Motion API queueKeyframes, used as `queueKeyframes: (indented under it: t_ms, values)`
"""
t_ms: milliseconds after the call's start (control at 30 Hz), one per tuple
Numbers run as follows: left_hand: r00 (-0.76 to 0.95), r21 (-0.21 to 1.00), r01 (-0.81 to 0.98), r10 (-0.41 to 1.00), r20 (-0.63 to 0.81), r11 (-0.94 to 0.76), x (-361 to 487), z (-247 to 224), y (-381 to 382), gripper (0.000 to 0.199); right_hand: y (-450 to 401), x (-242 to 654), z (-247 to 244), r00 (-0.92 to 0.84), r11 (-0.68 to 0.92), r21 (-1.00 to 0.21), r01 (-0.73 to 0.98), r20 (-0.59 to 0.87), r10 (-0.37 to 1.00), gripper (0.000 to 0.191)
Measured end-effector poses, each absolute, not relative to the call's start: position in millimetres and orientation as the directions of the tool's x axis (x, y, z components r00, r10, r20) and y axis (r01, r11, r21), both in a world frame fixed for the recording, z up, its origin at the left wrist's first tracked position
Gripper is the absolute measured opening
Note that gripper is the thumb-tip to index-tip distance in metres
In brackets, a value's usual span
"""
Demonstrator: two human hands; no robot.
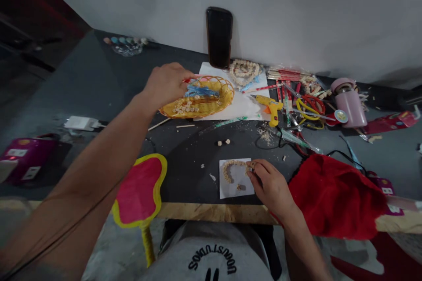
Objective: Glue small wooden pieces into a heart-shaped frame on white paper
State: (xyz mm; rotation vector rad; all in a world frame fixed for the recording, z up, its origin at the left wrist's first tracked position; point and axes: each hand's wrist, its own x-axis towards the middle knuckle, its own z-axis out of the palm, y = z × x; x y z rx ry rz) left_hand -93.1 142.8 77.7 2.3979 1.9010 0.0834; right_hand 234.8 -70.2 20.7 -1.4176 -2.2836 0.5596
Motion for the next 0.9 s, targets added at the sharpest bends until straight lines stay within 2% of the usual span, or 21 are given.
queueKeyframes:
  t_ms: [233, 500, 667, 900]
  values:
    - [0.388, 0.063, 0.92, 0.921, -0.027, -0.386, -64.6, 53.7, 153.7, 0.028, -71.6, 235.2, 20.6, -0.4, 0.407, -0.528, 0.745, 0.135, 0.907, 0.011]
    - [0.225, 0.064, 0.973, 0.974, -0.029, -0.223, -77.3, 70.1, 160.2, 0.036, -72.1, 240.6, 19.3, -0.408, 0.416, -0.534, 0.736, 0.141, 0.902, 0.009]
    - [0.221, 0.082, 0.973, 0.974, -0.041, -0.217, -93.4, 87.6, 150.4, 0.037, -72.6, 241.7, 15.1, -0.406, 0.404, -0.555, 0.727, 0.126, 0.905, 0.01]
    - [0.297, -0.001, 0.954, 0.941, -0.162, -0.301, -82.2, 74.9, 139.4, 0.026, -73.2, 239.2, 13.5, -0.422, 0.413, -0.541, 0.733, 0.115, 0.899, 0.009]
